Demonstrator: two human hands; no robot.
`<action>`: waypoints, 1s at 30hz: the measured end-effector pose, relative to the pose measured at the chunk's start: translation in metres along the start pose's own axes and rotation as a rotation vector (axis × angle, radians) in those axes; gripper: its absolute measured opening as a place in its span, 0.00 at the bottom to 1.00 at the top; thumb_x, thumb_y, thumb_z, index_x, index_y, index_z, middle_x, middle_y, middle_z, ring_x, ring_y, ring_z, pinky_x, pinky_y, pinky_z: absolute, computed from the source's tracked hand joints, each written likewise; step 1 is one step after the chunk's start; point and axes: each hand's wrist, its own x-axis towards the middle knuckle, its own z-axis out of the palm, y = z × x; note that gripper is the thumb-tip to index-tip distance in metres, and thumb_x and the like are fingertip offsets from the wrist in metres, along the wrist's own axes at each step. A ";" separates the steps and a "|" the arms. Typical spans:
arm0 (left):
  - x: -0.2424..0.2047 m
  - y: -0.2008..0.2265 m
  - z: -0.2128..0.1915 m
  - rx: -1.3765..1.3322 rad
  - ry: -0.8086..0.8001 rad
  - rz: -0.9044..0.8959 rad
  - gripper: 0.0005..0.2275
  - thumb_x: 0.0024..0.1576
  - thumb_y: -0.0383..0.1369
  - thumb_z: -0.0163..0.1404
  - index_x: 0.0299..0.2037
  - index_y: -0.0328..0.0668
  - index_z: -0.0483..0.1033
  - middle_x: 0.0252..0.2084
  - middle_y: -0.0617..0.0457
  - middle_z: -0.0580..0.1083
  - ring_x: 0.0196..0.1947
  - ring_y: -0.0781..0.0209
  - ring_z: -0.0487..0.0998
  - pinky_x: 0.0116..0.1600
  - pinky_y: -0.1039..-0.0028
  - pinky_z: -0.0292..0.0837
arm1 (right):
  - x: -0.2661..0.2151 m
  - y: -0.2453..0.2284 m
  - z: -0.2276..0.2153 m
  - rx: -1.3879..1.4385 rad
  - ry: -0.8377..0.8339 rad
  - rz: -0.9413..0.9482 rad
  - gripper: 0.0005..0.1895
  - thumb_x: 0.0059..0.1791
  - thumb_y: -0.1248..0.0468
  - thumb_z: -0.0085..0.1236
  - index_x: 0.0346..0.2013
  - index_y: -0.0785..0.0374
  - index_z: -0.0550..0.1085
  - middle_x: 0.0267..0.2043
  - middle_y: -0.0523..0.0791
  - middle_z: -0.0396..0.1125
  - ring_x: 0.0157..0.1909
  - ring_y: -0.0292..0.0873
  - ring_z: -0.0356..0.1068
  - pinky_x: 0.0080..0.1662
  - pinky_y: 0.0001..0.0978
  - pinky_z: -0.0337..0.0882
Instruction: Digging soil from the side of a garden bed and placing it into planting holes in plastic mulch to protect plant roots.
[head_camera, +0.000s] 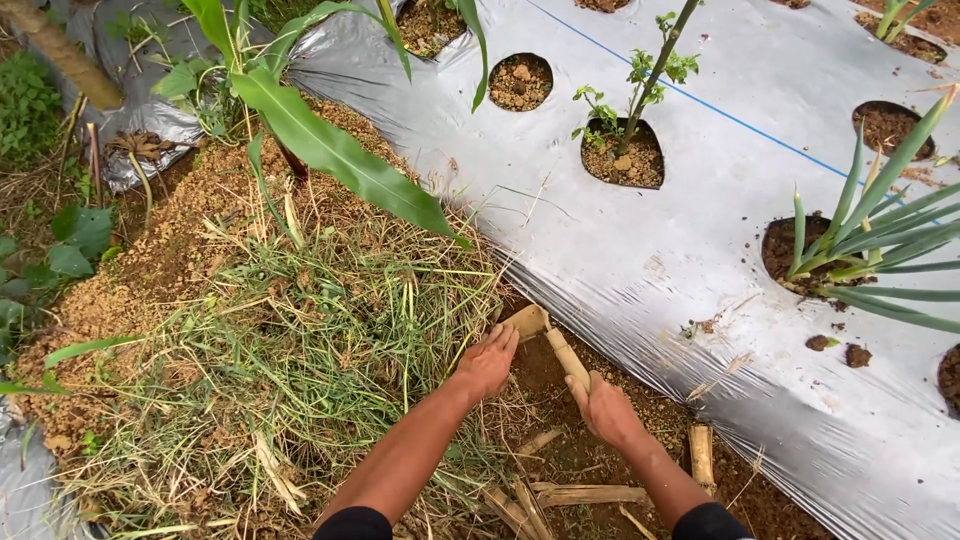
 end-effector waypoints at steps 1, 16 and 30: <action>-0.003 0.005 0.004 0.001 -0.001 0.003 0.42 0.60 0.15 0.42 0.78 0.41 0.24 0.81 0.47 0.24 0.81 0.53 0.25 0.81 0.64 0.23 | -0.006 -0.001 0.003 0.001 0.001 0.003 0.23 0.62 0.46 0.32 0.42 0.60 0.67 0.23 0.37 0.62 0.16 0.33 0.54 0.16 0.19 0.60; -0.024 0.035 0.079 0.195 -0.098 0.272 0.43 0.50 0.07 0.27 0.78 0.50 0.42 0.81 0.53 0.45 0.81 0.57 0.37 0.80 0.62 0.24 | -0.084 0.047 0.094 0.445 0.151 0.371 0.23 0.61 0.48 0.35 0.45 0.64 0.70 0.21 0.44 0.68 0.16 0.38 0.64 0.14 0.27 0.68; -0.008 0.025 0.083 0.283 -0.090 0.264 0.16 0.69 0.30 0.27 0.60 0.51 0.66 0.53 0.54 0.71 0.56 0.61 0.72 0.74 0.60 0.55 | -0.055 0.059 0.092 0.869 0.314 0.283 0.23 0.64 0.53 0.30 0.39 0.65 0.69 0.18 0.45 0.61 0.12 0.38 0.56 0.11 0.27 0.59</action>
